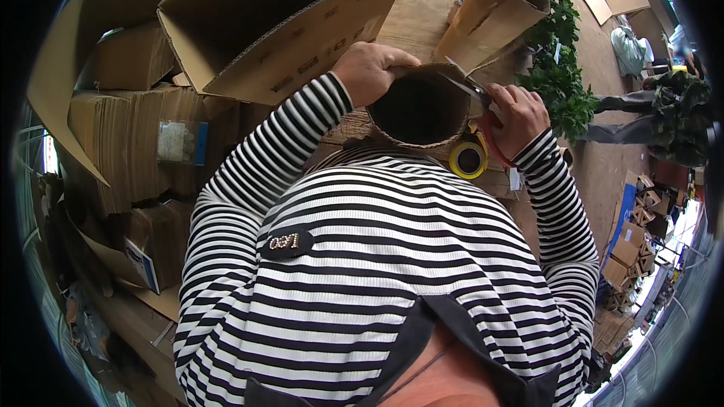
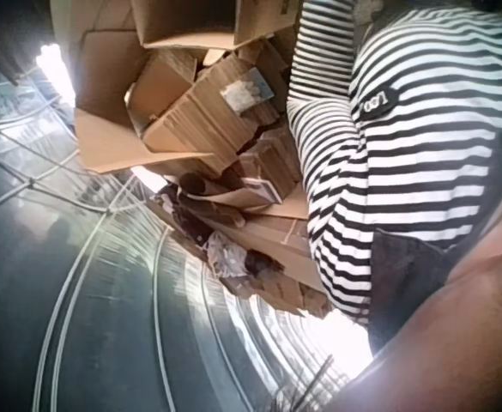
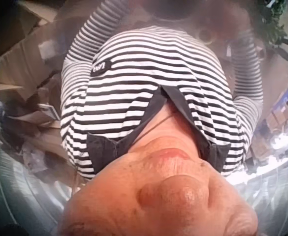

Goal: The person assembles cylindrical cardboard tubes by rolling flat cardboard sheets and securing them with clear packing tape. They then place the finished tubes into a larger cardboard box.

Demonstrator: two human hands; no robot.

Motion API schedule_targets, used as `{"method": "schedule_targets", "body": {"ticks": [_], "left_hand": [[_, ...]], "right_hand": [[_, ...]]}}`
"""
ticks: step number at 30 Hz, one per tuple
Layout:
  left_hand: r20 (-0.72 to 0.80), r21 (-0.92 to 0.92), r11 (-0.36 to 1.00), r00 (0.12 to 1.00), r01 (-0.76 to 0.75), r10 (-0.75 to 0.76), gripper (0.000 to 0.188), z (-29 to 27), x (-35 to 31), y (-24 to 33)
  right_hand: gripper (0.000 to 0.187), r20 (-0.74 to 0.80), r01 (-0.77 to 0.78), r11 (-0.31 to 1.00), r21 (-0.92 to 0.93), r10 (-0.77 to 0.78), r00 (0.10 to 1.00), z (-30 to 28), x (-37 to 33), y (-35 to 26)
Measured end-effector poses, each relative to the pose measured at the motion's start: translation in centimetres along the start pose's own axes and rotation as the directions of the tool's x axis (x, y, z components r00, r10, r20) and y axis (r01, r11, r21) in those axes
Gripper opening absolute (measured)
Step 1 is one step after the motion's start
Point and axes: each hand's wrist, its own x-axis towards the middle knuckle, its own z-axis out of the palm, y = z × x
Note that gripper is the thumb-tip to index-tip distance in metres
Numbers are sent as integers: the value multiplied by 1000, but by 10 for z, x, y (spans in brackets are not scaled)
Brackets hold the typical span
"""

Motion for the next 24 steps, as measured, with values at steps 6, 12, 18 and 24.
{"method": "schedule_targets", "body": {"ticks": [6, 12, 18, 24], "left_hand": [[-137, 142, 986, 988, 88, -68, 23, -13, 18, -7], [-95, 105, 994, 994, -43, 53, 22, -7, 14, -13], [-215, 159, 987, 977, 25, 9, 21, -4, 13, -11], [-66, 1, 1000, 998, 23, -23, 26, -7, 27, -19]], "right_hand": [[33, 8, 21, 997, -78, -21, 1000, 1, -5, 12], [35, -96, 85, 995, -52, -90, 991, 0, 15, 4], [33, 58, 24, 997, -73, -20, 998, -2, 2, 15], [23, -54, 82, 995, -54, -85, 995, 4, 19, 10]]}}
